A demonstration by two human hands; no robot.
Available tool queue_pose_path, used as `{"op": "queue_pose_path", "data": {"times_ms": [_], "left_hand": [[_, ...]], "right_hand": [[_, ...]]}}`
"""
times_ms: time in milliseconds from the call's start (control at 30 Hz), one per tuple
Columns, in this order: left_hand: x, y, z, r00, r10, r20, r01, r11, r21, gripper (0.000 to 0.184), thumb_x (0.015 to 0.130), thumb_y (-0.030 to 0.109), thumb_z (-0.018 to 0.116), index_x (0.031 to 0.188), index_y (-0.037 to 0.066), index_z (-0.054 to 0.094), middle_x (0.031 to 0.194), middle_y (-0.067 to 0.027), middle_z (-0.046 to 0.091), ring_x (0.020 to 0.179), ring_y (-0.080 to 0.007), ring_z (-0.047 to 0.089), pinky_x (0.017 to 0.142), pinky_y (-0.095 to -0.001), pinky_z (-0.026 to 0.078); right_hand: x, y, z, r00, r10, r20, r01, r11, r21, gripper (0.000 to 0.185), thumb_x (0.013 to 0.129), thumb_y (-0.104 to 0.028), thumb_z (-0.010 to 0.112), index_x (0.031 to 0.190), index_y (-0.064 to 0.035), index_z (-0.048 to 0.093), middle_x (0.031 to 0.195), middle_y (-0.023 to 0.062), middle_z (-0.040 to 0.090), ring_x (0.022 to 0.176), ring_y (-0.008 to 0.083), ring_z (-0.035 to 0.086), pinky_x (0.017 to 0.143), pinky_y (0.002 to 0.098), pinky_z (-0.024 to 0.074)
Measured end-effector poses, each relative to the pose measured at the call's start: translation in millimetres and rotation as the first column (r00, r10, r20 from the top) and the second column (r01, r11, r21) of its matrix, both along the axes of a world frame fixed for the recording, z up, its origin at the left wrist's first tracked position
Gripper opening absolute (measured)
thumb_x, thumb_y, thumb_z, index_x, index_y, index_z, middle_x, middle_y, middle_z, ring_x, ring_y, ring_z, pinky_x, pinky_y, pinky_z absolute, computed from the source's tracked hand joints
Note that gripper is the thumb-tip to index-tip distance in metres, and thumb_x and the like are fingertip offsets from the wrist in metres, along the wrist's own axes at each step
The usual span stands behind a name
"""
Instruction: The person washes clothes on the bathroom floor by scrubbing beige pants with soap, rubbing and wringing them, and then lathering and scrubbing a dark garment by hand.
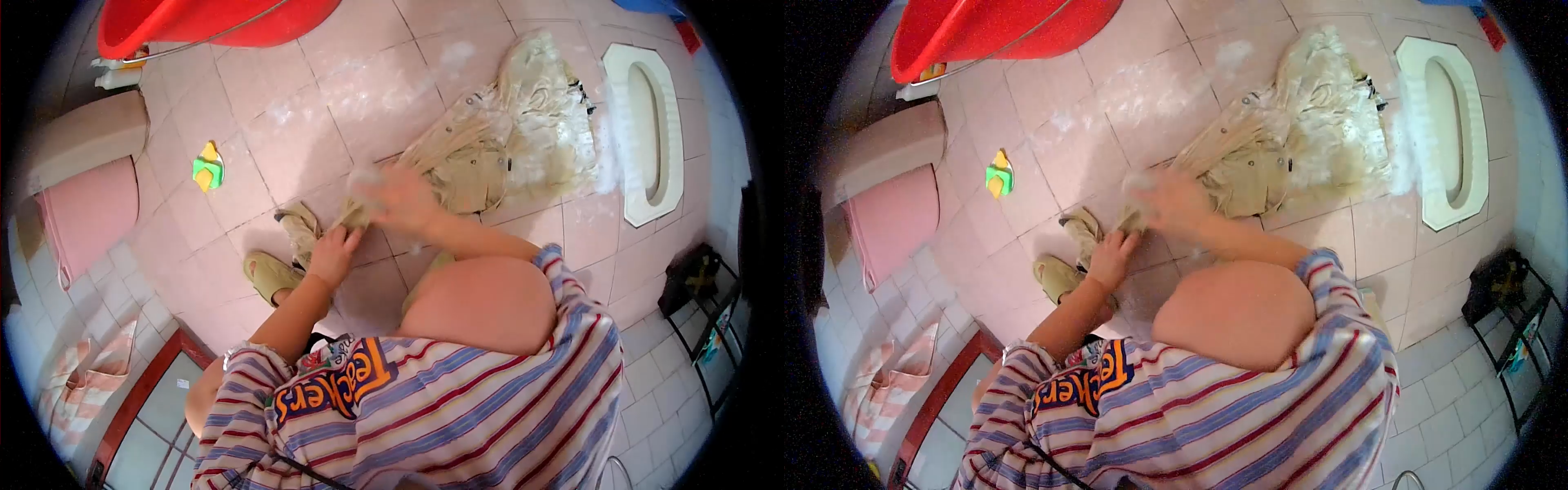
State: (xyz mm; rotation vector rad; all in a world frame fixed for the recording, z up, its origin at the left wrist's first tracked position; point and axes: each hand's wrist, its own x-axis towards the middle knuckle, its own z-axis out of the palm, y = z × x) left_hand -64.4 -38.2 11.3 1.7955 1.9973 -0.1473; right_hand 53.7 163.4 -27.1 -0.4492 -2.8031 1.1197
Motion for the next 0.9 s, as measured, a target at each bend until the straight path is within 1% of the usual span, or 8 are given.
{"op": "queue_pose_path", "data": {"times_ms": [100,167,200,267,500,633,667,900], "left_hand": [[-7.0,-2.2,-13.6,0.992,0.096,0.081,-0.089,0.992,-0.085,0.037,0.077,0.006,0.053,0.113,0.016,0.052,0.095,-0.0107,0.052,0.088,-0.0308,0.058,0.068,-0.0425,0.050],[-7.7,-1.7,-5.3,0.961,0.243,0.133,-0.210,0.952,-0.221,0.035,0.079,0.006,0.051,0.113,0.014,0.051,0.097,-0.0125,0.053,0.087,-0.0339,0.059,0.070,-0.0447,0.050],[-4.4,-7.2,-3.9,0.963,0.234,0.137,-0.198,0.952,-0.232,0.035,0.079,0.006,0.051,0.113,0.014,0.051,0.097,-0.0125,0.053,0.087,-0.0339,0.059,0.070,-0.0447,0.050],[-6.6,0.9,-9.0,0.956,0.276,0.102,-0.258,0.953,-0.160,0.032,0.080,0.008,0.052,0.112,0.014,0.050,0.099,-0.0128,0.055,0.083,-0.0354,0.060,0.070,-0.0450,0.050],[-5.1,42.9,-7.1,0.940,0.338,-0.050,-0.332,0.869,-0.368,0.027,0.081,0.015,0.052,0.107,0.013,0.054,0.095,-0.0128,0.060,0.084,-0.0341,0.063,0.072,-0.0459,0.050],[-20.2,21.9,-1.9,0.940,0.327,-0.099,-0.338,0.845,-0.414,0.026,0.079,0.014,0.053,0.105,0.012,0.057,0.101,-0.0139,0.062,0.090,-0.0328,0.063,0.074,-0.0462,0.050],[-27.2,7.0,1.5,0.920,0.368,-0.135,-0.390,0.823,-0.413,0.028,0.078,0.013,0.053,0.105,0.012,0.058,0.104,-0.0146,0.063,0.091,-0.0327,0.063,0.075,-0.0461,0.049],[-66.2,-3.7,-17.2,0.764,0.594,-0.251,-0.645,0.687,-0.336,0.045,0.076,0.007,0.055,0.120,0.012,0.051,0.115,-0.0175,0.059,0.102,-0.0370,0.059,0.080,-0.0462,0.048]], "right_hand": [[6.1,21.9,-14.8,0.972,0.235,-0.005,-0.234,0.972,0.026,0.046,0.075,-0.033,0.059,0.121,-0.0247,0.058,0.127,0.0125,0.054,0.116,0.0332,0.049,0.097,0.0512,0.0388],[16.1,87.6,-56.8,0.906,-0.229,0.356,-0.004,0.836,0.549,0.035,0.080,-0.032,0.057,0.113,-0.0240,0.064,0.122,0.0137,0.056,0.109,0.0311,0.054,0.088,0.0437,0.0463],[28.8,149.5,-22.8,0.812,-0.352,0.466,0.298,0.936,0.187,0.035,0.081,-0.038,0.056,0.113,-0.0269,0.065,0.108,0.0167,0.058,0.097,0.0334,0.057,0.078,0.0447,0.0484],[78.8,222.0,-26.6,0.742,-0.665,0.087,0.466,0.604,0.647,0.048,0.080,-0.043,0.059,0.127,-0.0307,0.056,0.089,0.0159,0.059,0.083,0.0315,0.058,0.067,0.0438,0.0493],[2.6,90.2,-3.5,0.933,-0.276,0.232,0.220,0.945,0.241,0.047,0.068,-0.040,0.068,0.111,-0.0195,0.066,0.108,0.0193,0.058,0.100,0.0374,0.054,0.086,0.0494,0.0439],[8.7,77.7,-26.2,0.956,-0.087,-0.280,0.187,0.917,0.353,0.034,0.070,-0.036,0.065,0.097,-0.0154,0.067,0.100,0.0172,0.060,0.095,0.0350,0.056,0.083,0.0473,0.0447],[17.6,121.7,-21.4,0.876,-0.325,0.356,0.209,0.921,0.329,0.034,0.072,-0.035,0.065,0.101,-0.0194,0.067,0.097,0.0168,0.061,0.093,0.0335,0.056,0.079,0.0456,0.0459],[83.8,219.9,-22.5,0.694,-0.703,0.154,0.515,0.635,0.577,0.068,0.076,-0.039,0.065,0.138,-0.0381,0.038,0.105,0.0130,0.052,0.097,0.0304,0.055,0.076,0.0437,0.0473]]}}
